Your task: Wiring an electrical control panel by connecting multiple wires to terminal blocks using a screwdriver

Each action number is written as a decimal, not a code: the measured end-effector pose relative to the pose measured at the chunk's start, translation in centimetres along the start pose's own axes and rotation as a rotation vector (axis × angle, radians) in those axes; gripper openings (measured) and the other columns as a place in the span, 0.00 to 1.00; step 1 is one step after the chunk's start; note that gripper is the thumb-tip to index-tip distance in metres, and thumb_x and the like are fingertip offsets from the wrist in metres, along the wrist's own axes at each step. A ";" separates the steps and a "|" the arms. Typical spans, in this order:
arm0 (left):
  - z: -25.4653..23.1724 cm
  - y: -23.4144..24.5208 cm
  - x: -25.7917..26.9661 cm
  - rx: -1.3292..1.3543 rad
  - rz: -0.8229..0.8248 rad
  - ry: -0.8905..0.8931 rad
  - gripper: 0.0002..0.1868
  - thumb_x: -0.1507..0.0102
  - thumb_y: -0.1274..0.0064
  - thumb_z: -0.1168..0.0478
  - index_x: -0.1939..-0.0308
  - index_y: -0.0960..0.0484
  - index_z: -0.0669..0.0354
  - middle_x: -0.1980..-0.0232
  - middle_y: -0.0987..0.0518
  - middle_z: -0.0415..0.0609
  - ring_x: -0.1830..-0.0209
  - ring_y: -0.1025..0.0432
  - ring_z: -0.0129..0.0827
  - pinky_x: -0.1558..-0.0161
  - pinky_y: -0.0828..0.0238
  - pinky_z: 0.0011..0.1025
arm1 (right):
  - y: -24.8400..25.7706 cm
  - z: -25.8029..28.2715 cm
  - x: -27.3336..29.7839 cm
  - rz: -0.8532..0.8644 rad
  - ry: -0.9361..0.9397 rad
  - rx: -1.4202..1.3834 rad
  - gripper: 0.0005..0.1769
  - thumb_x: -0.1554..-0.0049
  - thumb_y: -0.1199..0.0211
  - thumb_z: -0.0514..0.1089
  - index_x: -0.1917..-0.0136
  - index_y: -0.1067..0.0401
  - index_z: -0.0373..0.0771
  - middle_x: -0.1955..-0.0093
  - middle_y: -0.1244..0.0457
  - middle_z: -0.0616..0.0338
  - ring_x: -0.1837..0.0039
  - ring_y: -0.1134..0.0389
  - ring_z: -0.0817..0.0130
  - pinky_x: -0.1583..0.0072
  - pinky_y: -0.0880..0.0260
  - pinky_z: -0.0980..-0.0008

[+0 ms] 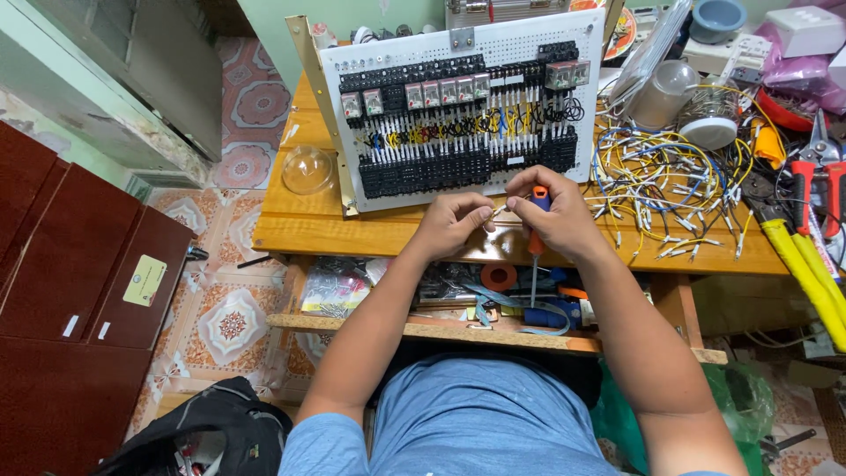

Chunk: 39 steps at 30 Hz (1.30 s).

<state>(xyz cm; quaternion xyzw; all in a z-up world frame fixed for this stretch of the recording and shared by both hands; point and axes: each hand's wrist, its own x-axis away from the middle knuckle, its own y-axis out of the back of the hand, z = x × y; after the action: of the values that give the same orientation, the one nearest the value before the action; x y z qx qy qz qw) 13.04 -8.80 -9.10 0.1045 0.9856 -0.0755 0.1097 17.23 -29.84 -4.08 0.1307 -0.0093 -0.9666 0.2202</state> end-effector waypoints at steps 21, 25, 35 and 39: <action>-0.8 0.1 0.2 0.351 -0.086 0.237 0.14 0.36 0.39 0.66 0.50 0.18 0.73 0.66 0.16 0.62 0.69 0.17 0.39 0.70 0.15 0.27 | 0.4 -0.6 -0.4 -0.028 -0.008 0.157 0.10 0.46 0.36 0.30 0.50 0.23 0.36 0.58 0.30 0.54 0.73 0.34 0.73 0.70 0.35 0.77; -2.7 -0.5 0.9 0.337 -0.086 0.216 0.16 0.37 0.36 0.66 0.49 0.19 0.74 0.64 0.15 0.63 0.67 0.17 0.39 0.70 0.15 0.27 | 0.1 -0.7 -0.6 -0.033 -0.002 0.227 0.10 0.46 0.35 0.31 0.50 0.22 0.38 0.58 0.30 0.55 0.73 0.34 0.73 0.69 0.35 0.77; -1.0 -0.2 0.4 0.292 -0.100 0.192 0.15 0.38 0.37 0.69 0.49 0.19 0.73 0.63 0.15 0.64 0.69 0.17 0.40 0.74 0.16 0.24 | -0.3 0.0 -0.2 -0.051 0.019 0.407 0.11 0.47 0.34 0.33 0.51 0.20 0.43 0.60 0.30 0.58 0.71 0.31 0.69 0.65 0.34 0.74; 0.2 0.3 0.2 0.328 -0.142 0.231 0.14 0.38 0.38 0.70 0.49 0.19 0.72 0.65 0.16 0.63 0.70 0.17 0.38 0.76 0.18 0.21 | -0.7 1.3 0.2 -0.027 0.024 0.449 0.12 0.49 0.33 0.32 0.52 0.20 0.44 0.63 0.31 0.58 0.70 0.32 0.68 0.62 0.34 0.72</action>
<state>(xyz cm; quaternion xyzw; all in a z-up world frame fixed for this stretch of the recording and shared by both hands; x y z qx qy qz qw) 13.00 -8.47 -9.37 0.0591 0.9710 -0.2300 -0.0280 16.45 -29.29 -2.91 0.1879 -0.2197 -0.9416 0.1725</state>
